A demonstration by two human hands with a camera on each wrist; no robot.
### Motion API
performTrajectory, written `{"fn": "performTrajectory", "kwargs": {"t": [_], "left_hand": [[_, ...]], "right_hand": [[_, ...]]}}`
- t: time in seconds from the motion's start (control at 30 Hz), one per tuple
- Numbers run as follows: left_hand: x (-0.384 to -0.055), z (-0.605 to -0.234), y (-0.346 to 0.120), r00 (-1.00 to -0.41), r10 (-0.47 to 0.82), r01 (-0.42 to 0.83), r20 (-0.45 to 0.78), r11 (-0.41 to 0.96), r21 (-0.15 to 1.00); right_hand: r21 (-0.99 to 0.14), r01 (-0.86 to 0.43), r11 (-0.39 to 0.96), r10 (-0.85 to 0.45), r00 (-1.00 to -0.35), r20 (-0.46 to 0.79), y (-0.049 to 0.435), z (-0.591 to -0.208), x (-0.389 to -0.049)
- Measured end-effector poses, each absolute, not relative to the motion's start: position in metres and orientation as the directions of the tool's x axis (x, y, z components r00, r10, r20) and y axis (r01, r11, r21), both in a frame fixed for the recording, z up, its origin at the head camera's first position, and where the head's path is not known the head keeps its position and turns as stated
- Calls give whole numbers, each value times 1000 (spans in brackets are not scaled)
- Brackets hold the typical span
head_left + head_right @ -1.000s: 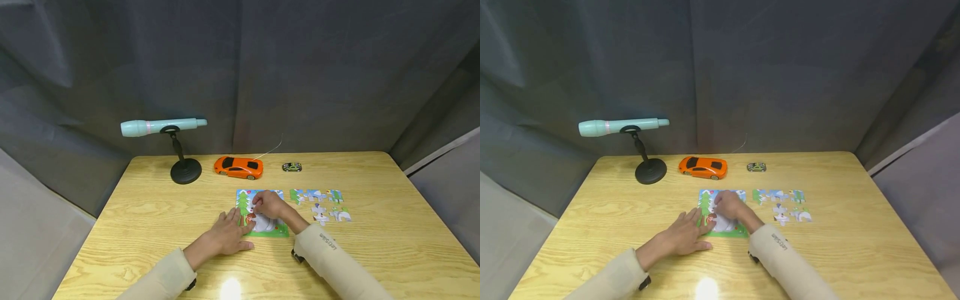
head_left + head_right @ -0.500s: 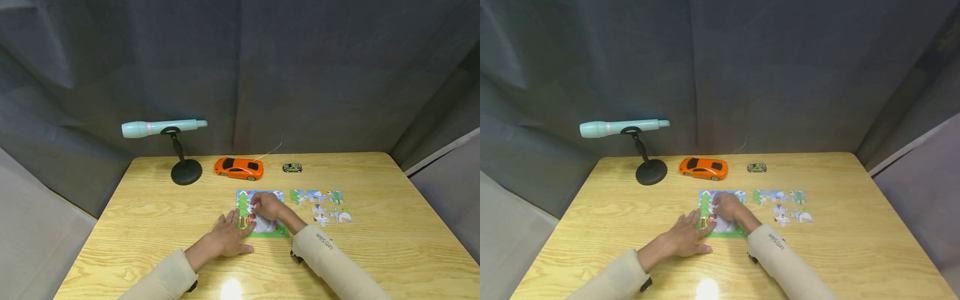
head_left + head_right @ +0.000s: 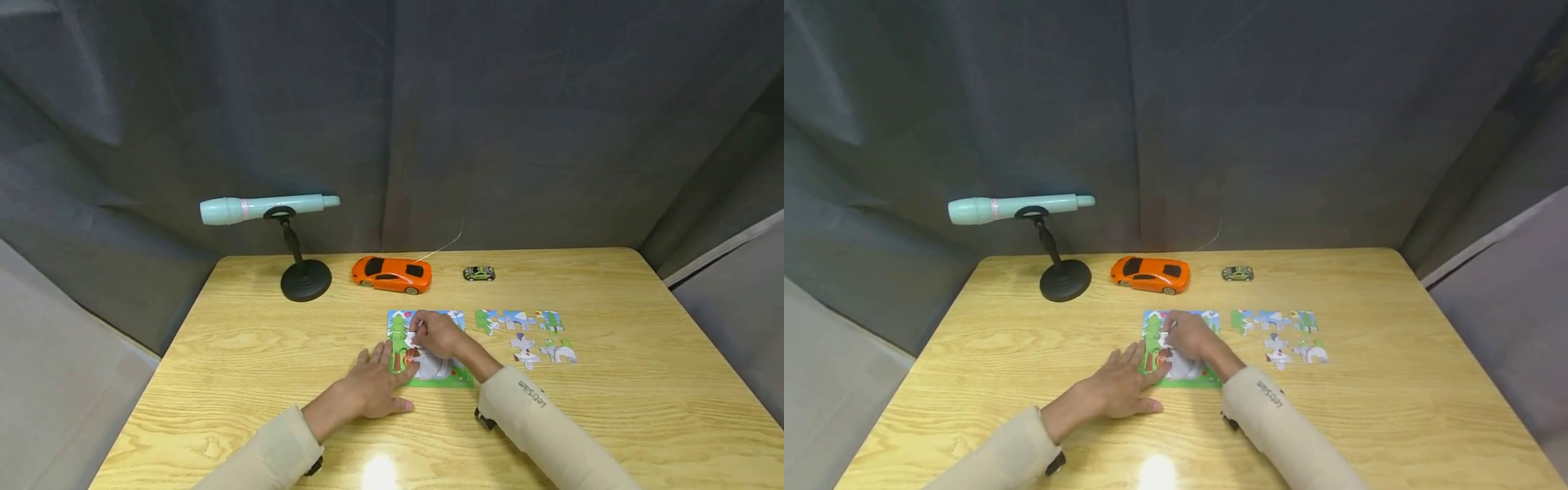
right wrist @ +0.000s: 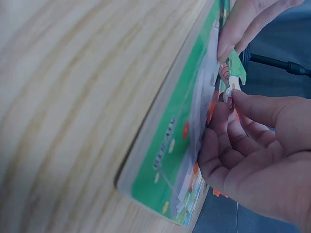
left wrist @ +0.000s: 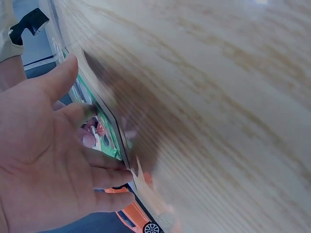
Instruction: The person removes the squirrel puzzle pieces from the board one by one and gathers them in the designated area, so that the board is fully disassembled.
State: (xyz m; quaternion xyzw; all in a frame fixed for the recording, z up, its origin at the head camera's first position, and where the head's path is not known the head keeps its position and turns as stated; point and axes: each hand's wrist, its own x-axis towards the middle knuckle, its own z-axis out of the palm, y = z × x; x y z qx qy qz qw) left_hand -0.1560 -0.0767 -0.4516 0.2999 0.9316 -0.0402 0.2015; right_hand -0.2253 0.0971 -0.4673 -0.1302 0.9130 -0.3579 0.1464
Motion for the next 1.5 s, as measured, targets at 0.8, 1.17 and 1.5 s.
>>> {"fn": "performTrajectory", "kwargs": {"t": [0.8, 1.17, 1.5], "left_hand": [[-157, -451, -75, -742, 545, 573, -391, 818, 53], [-155, -450, -74, -745, 542, 564, -390, 823, 67], [-155, -448, -74, -744, 543, 564, -389, 823, 71]], "right_hand": [[-763, -121, 634, -408, -891, -198, 119, -446, -228], [-830, -124, 545, -429, -891, -149, 180, -444, -227], [-819, -72, 570, -363, -916, -173, 224, -445, -218]]}}
